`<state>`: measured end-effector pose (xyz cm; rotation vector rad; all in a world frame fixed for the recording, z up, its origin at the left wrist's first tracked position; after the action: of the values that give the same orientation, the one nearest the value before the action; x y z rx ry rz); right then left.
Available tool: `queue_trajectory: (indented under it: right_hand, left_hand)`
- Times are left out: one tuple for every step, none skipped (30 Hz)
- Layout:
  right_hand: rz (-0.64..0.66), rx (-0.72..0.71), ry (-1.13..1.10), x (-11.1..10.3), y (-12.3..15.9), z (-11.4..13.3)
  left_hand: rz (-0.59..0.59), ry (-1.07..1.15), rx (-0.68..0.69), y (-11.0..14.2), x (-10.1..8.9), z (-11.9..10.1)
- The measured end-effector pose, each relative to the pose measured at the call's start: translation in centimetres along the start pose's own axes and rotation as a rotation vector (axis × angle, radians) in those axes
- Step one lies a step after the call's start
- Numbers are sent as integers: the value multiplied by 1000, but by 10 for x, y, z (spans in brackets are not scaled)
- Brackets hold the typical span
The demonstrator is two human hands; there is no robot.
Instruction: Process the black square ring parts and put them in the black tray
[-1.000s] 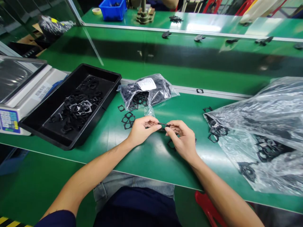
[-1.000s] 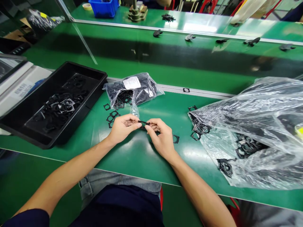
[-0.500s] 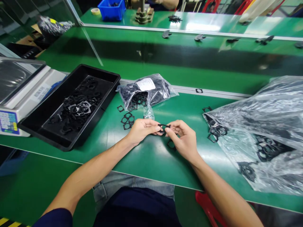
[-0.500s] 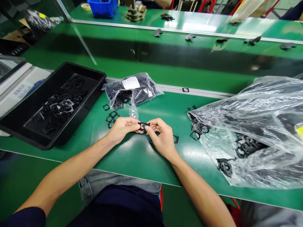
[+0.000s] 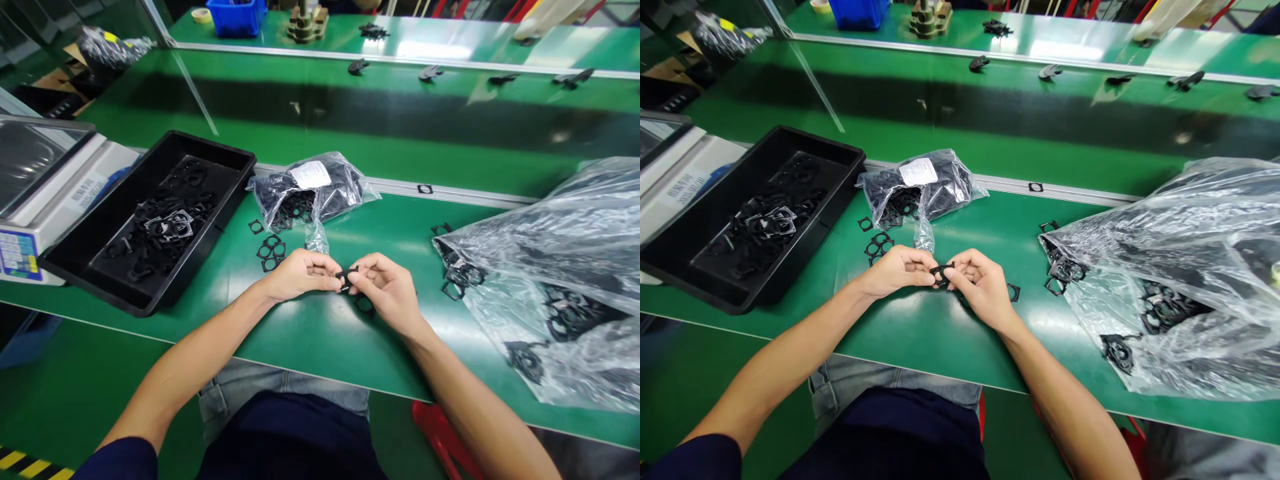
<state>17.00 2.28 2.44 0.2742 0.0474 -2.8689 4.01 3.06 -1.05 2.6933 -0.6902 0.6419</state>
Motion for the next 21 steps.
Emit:
queue_trajectory:
  right_hand:
    - [4, 8, -3, 0, 0, 0]
    - [-2, 10, 2, -1, -1, 0]
    - [-14, 9, 11, -2, -1, 1]
    - [-28, 5, 25, -3, 0, 2]
    - [-45, -3, 43, -5, 0, 2]
    - [-62, -13, 67, -6, 0, 3]
    - [-80, -25, 97, -7, 1, 4]
    - [-98, -39, 130, -7, 2, 5]
    - [-115, -53, 165, -8, 3, 5]
    - [-131, -67, 199, -8, 3, 5]
    - [-145, -78, 229, -8, 4, 5]
    - [-157, -88, 253, -9, 4, 5]
    - [-168, -97, 273, -9, 4, 5]
    - [-176, -106, 291, -10, 4, 5]
    - [-183, -115, 307, -11, 4, 5]
    - [-189, -126, 323, -12, 4, 6]
    - [-196, -141, 341, -13, 4, 7]
    - [-198, -161, 362, -14, 4, 10]
    - [-192, -185, 387, -13, 4, 12]
    - [-181, -214, 412, -12, 4, 15]
    - [-165, -242, 433, -10, 4, 18]
  left_hand:
    - [8, 0, 2, 0, 0, -1]
    - [12, 1, 10, 1, 1, -2]
    - [14, 1, 21, 0, 1, -2]
    - [11, 0, 35, 0, 1, -3]
    - [2, -4, 54, -1, 0, -5]
    - [-14, -12, 76, -2, -2, -6]
    - [-35, -26, 101, -2, -3, -7]
    - [-61, -44, 128, -3, -5, -9]
    - [-88, -67, 157, -3, -7, -10]
    - [-112, -92, 184, -3, -8, -11]
    - [-134, -119, 210, -3, -8, -12]
    - [-155, -147, 235, -2, -9, -12]
    - [-177, -174, 257, -1, -8, -13]
    - [-200, -202, 276, 0, -8, -13]
    - [-227, -233, 296, 1, -8, -14]
    - [-251, -270, 316, 3, -8, -15]
    - [-269, -314, 337, 5, -8, -17]
    - [-281, -364, 361, 6, -6, -20]
    - [-285, -413, 388, 8, -4, -23]
    - [-279, -455, 409, 9, -2, -25]
    - [-266, -482, 420, 9, 0, -27]
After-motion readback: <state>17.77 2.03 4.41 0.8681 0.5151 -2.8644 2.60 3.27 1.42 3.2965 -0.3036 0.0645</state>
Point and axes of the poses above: each hand's wrist, its own y-axis away from the middle knuckle, its own x-axis out of the palm, z = x × y, the point moved 9 cm from there along -y, towards the middle knuckle, and after that the axes turned 11 degrees about y, right-handed, at the moved point
